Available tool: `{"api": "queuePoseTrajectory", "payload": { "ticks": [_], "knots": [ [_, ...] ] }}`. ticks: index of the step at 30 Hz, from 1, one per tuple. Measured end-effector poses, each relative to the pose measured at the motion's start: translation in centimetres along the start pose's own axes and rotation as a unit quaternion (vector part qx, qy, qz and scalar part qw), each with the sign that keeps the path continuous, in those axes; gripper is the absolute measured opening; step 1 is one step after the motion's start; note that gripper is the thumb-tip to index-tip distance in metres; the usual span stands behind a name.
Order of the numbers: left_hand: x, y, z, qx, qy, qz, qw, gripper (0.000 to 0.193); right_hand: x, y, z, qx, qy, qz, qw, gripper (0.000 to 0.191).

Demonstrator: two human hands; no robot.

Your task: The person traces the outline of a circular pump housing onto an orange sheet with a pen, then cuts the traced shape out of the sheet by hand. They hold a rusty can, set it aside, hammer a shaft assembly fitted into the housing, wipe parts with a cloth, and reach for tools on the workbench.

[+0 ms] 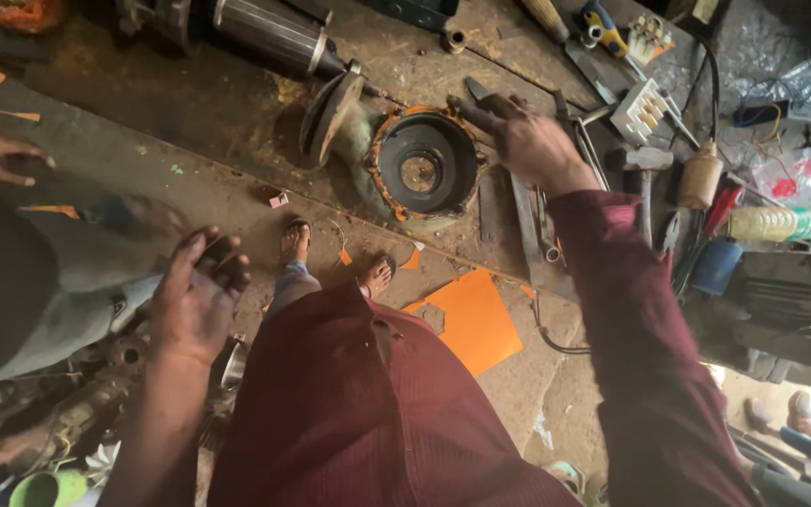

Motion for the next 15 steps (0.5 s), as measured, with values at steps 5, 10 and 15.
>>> {"api": "queuePoseTrajectory", "payload": {
  "ticks": [5,10,15],
  "knots": [
    [-1.0,-3.2,0.4,-0.044,-0.011,-0.04,0.998,0.022,-0.6,0.3,-1.9,-0.15,0.005,0.035,0.988,0.064],
    [0.1,-5.0,1.1,-0.075,0.006,-0.027,0.997,0.025,-1.0,4.7,-2.9,-0.189,-0.007,0.039,0.981,0.043],
    [2.5,-4.8,-1.1,-0.029,0.061,-0.056,0.996,0.035,-4.2,5.0,-2.3,0.055,0.074,-0.202,0.975,0.044]
  ]
}}
Point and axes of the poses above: each hand's wrist, its own x-axis towards the middle knuckle, its own y-axis out of the palm, z = x × y, the point moved 3 cm from there along x, towards the middle knuckle, and after that the axes turned 4 degrees about z, right-handed, at the moved point
